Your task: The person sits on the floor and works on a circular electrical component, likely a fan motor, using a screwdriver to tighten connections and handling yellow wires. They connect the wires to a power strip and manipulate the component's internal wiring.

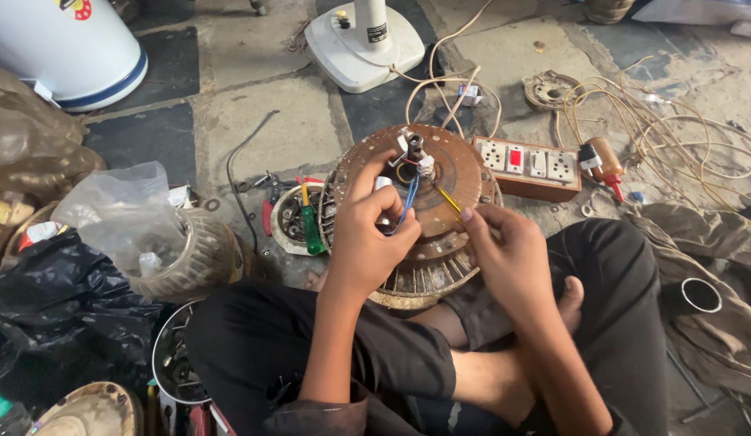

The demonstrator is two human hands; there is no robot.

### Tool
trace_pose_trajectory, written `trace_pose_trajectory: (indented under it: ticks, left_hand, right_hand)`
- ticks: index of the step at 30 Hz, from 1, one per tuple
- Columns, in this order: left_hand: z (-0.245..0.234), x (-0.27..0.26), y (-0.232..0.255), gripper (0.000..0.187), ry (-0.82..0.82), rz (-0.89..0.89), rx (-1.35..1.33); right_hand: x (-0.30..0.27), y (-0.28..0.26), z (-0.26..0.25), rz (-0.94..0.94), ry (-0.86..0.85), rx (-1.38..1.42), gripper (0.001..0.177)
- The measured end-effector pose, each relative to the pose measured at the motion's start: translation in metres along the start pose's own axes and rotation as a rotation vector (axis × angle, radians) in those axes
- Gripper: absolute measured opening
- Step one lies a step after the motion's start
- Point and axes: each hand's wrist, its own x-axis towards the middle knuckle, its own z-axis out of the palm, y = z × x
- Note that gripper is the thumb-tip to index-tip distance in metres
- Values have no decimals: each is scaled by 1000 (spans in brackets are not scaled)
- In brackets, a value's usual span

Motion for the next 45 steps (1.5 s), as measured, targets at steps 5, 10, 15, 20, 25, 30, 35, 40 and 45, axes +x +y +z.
trace_pose_trajectory:
  ticks: [5,10,15,20,25,30,35,40,45]
  left_hand:
    - [0,-2,1,26,7,11,4]
    - [2,-3,0,28,30,114,47]
    - [3,-4,1,28,-10,-35,-85]
    - [3,-5,2,31,-16,-68,-84]
    - [3,-4,2,33,-22,-64,-95]
    - [7,-4,1,31,-10,-69,-53]
    - [7,-9,-2,31,20,7,-57]
    - [12,-10,-2,30,69,1,-44]
    - [9,-15,3,30,17,-83,-79]
  right_hand:
    - [-11,-9,1,-364,244,-275,21]
    - [-8,-15,-6,-542,287,-371,22]
    - [12,-17,-18,-170,28,-208,23]
    - [11,-13,-21,-332,104,-349,21]
    - [4,-13,-18,-561,192,-305,20]
    - [2,-12,-10,-430,135,-102,30]
    - [7,-14,-8,-77,13,-219,26]
    - [2,-20,-14,-353,138,-310,23]
    - [-5,-22,-4,-393,244,-418,28]
